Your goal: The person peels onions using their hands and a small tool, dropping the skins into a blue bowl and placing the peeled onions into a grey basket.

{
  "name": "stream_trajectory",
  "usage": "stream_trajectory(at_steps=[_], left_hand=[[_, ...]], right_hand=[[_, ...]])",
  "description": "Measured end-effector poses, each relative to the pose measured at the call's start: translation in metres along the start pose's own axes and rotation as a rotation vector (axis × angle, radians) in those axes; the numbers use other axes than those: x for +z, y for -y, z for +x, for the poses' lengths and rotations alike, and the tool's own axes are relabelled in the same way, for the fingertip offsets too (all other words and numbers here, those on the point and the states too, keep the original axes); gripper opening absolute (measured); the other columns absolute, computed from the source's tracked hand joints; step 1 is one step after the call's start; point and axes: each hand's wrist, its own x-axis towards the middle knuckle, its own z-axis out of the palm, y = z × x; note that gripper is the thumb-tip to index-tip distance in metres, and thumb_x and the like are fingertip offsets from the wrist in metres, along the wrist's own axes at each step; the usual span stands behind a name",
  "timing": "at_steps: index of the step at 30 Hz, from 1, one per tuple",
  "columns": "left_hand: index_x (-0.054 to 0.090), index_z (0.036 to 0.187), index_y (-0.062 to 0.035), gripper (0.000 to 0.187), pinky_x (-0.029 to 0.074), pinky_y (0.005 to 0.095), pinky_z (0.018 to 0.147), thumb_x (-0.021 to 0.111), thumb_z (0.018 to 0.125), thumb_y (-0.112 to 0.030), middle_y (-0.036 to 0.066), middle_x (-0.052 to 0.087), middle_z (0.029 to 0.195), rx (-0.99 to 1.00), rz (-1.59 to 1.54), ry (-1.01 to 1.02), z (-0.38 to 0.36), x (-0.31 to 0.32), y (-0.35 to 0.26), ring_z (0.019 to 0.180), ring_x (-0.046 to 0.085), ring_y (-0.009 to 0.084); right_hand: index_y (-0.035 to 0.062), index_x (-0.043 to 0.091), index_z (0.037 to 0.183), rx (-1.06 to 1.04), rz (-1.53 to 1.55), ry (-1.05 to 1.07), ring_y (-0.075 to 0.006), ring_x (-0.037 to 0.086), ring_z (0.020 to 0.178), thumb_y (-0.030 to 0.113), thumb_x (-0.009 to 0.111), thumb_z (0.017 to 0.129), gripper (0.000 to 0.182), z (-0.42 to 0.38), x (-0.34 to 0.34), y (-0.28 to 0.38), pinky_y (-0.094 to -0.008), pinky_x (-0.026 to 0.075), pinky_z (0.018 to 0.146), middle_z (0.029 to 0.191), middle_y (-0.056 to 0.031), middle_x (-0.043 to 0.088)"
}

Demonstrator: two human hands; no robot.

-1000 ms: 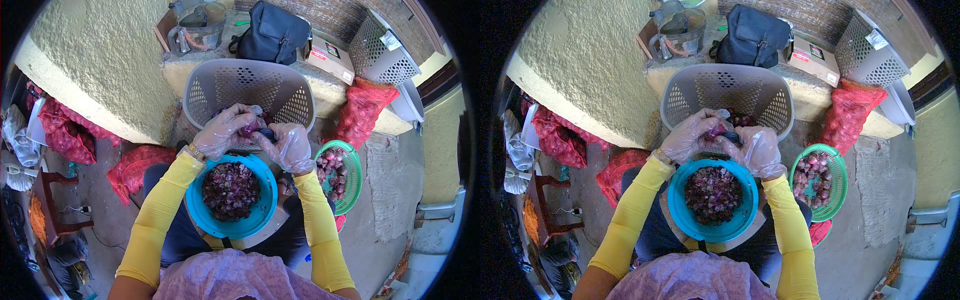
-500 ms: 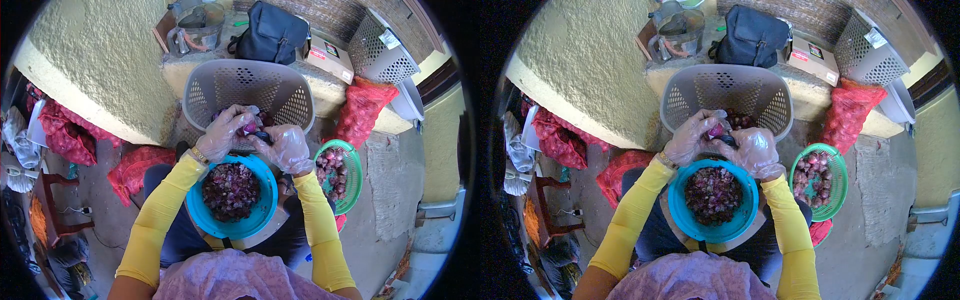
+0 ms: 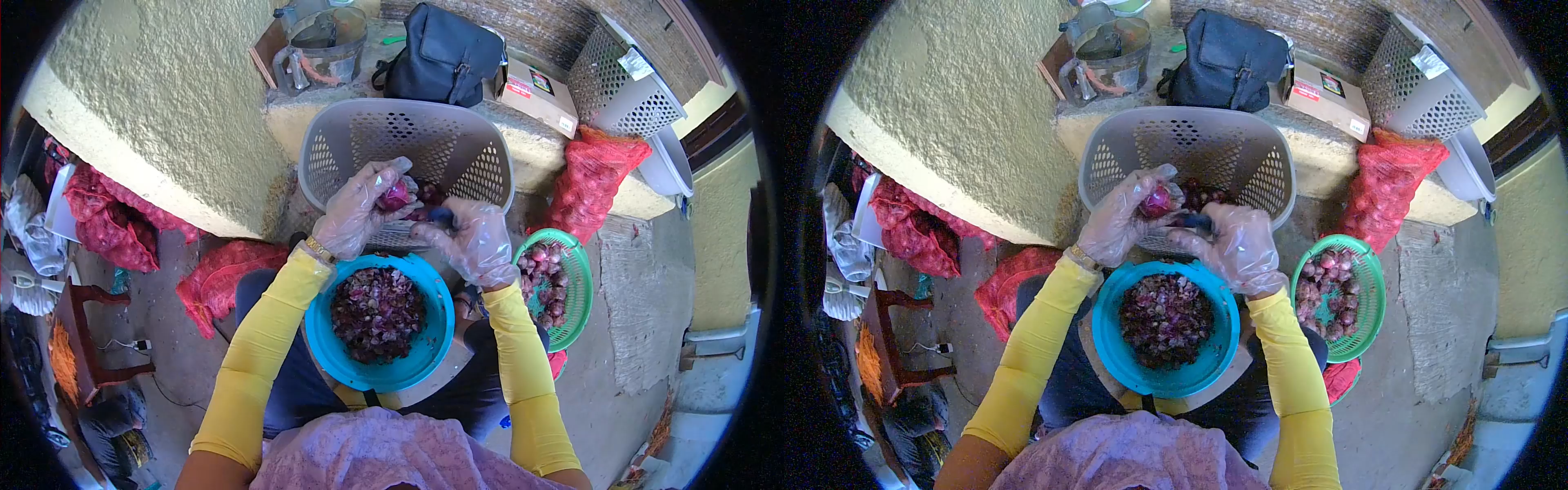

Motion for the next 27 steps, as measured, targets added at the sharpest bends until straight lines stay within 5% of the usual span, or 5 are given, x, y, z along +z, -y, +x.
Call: stream_trajectory(at_steps=[9,14,20,27], left_hand=[[0.049,0.147,-0.0001,0.050,0.057,0.0396,0.099,0.046,0.112,-0.036,0.013,0.062,0.130,-0.066,-0.098,0.122,-0.004,0.010,0.004,0.117,0.064,0.0233],[0.049,0.148,-0.0016,0.049,0.056,0.0370,0.099,0.046,0.112,-0.036,0.012,0.062,0.132,-0.087,-0.129,0.137,-0.005,0.006,0.007,0.115,0.063,0.0212],[0.051,0.143,-0.0050,0.043,0.055,0.0313,0.095,0.053,0.110,-0.032,0.013,0.063,0.129,-0.110,-0.117,0.124,-0.004,0.004,0.007,0.107,0.063,0.0168],[0.053,0.135,-0.0056,0.038,0.061,0.0372,0.087,0.062,0.105,-0.027,0.013,0.064,0.122,-0.173,-0.138,0.078,-0.007,0.007,0.005,0.101,0.066,0.0192]], right_hand=[[0.0033,0.070,0.086,-0.078,-0.181,-0.175,-0.0391,0.068,0.071,0.047,0.088,0.075,0.049,0.001,0.015,-0.009,-0.0455,0.052,0.064,0.073,-0.0162,0.067],[0.0034,0.071,0.086,-0.055,-0.186,-0.103,-0.0392,0.068,0.071,0.045,0.085,0.079,0.045,0.002,0.016,-0.013,-0.0460,0.052,0.065,0.074,-0.0168,0.068],[0.0041,0.074,0.087,-0.065,-0.167,-0.088,-0.0374,0.068,0.066,0.043,0.083,0.084,0.040,0.002,0.013,-0.006,-0.0453,0.052,0.064,0.070,-0.0172,0.068],[0.0065,0.075,0.080,-0.049,-0.147,-0.029,-0.0370,0.066,0.061,0.046,0.082,0.084,0.040,0.000,0.013,-0.004,-0.0454,0.050,0.058,0.065,-0.0175,0.065]])
